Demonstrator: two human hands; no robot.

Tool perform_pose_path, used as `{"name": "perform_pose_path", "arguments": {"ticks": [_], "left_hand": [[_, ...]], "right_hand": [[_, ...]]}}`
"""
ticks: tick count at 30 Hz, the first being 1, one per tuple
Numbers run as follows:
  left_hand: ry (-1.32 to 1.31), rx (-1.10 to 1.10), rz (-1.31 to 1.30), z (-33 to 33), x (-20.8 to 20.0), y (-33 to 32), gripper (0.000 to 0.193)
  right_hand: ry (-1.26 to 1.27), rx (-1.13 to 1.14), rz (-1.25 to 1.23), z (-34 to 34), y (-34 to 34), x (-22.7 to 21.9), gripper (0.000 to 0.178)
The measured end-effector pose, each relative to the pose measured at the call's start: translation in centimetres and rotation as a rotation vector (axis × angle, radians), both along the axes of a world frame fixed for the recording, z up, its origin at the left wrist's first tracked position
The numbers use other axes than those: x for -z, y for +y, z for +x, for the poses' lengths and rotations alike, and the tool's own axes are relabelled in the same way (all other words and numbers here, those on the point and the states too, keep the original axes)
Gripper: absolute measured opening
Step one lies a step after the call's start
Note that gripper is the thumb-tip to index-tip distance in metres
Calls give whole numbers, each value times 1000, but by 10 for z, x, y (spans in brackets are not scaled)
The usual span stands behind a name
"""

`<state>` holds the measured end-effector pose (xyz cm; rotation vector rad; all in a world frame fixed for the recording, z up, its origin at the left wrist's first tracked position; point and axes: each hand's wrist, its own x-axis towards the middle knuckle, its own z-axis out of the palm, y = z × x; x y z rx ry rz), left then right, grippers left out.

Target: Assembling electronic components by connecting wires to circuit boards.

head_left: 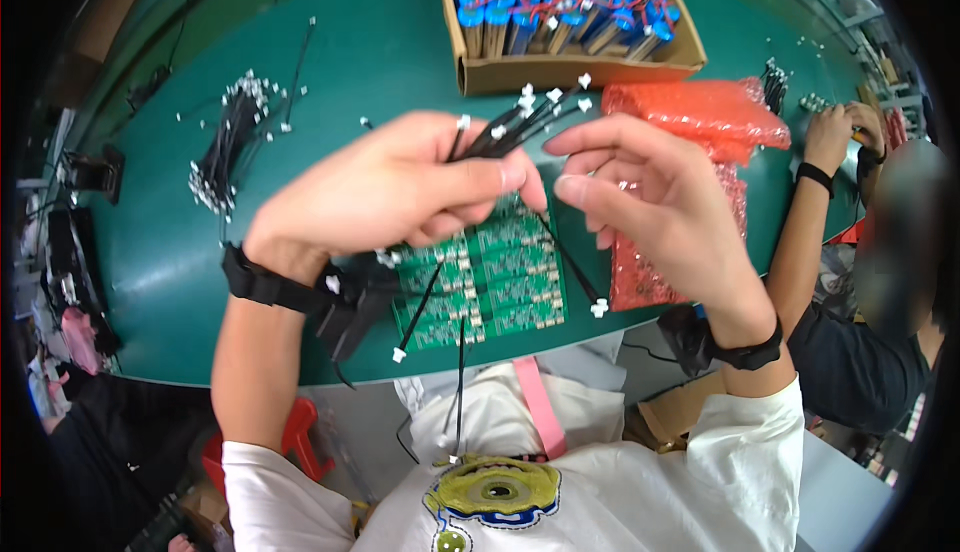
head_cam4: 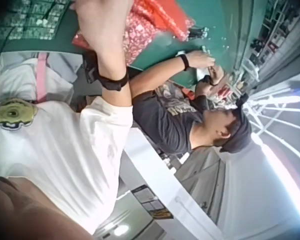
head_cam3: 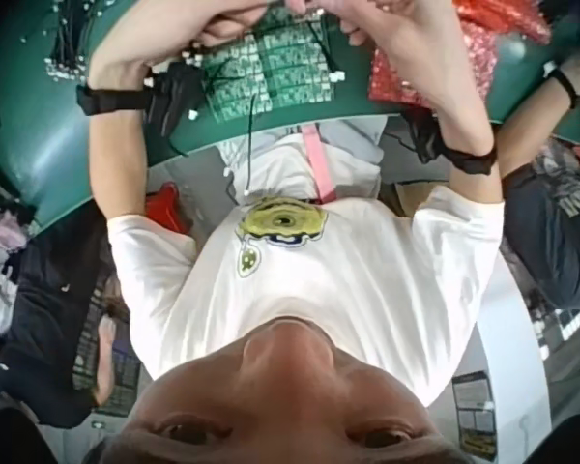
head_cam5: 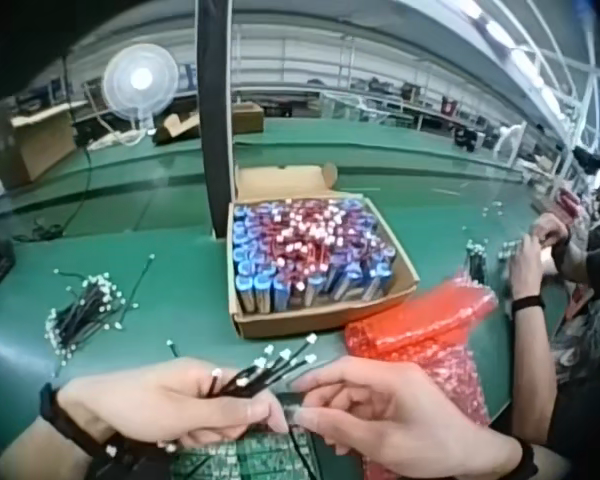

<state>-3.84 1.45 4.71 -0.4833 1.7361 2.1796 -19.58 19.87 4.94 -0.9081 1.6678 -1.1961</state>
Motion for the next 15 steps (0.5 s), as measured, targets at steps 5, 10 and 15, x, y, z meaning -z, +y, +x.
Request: {"name": "perform_pose_path", "arguments": {"ticks": [5, 10, 15], "left_hand": [[64, -36, 301, -3, 8, -2, 24], [59, 15, 280, -4, 12, 3, 25], [126, -38, 306, 0, 13, -1, 34]], "right_hand": [[-49, 28, -160, 8, -14, -4, 15], [-34, 49, -194, 6, -19, -2, 11], [-28, 128, -169, 8, -19, -3, 12]]}}
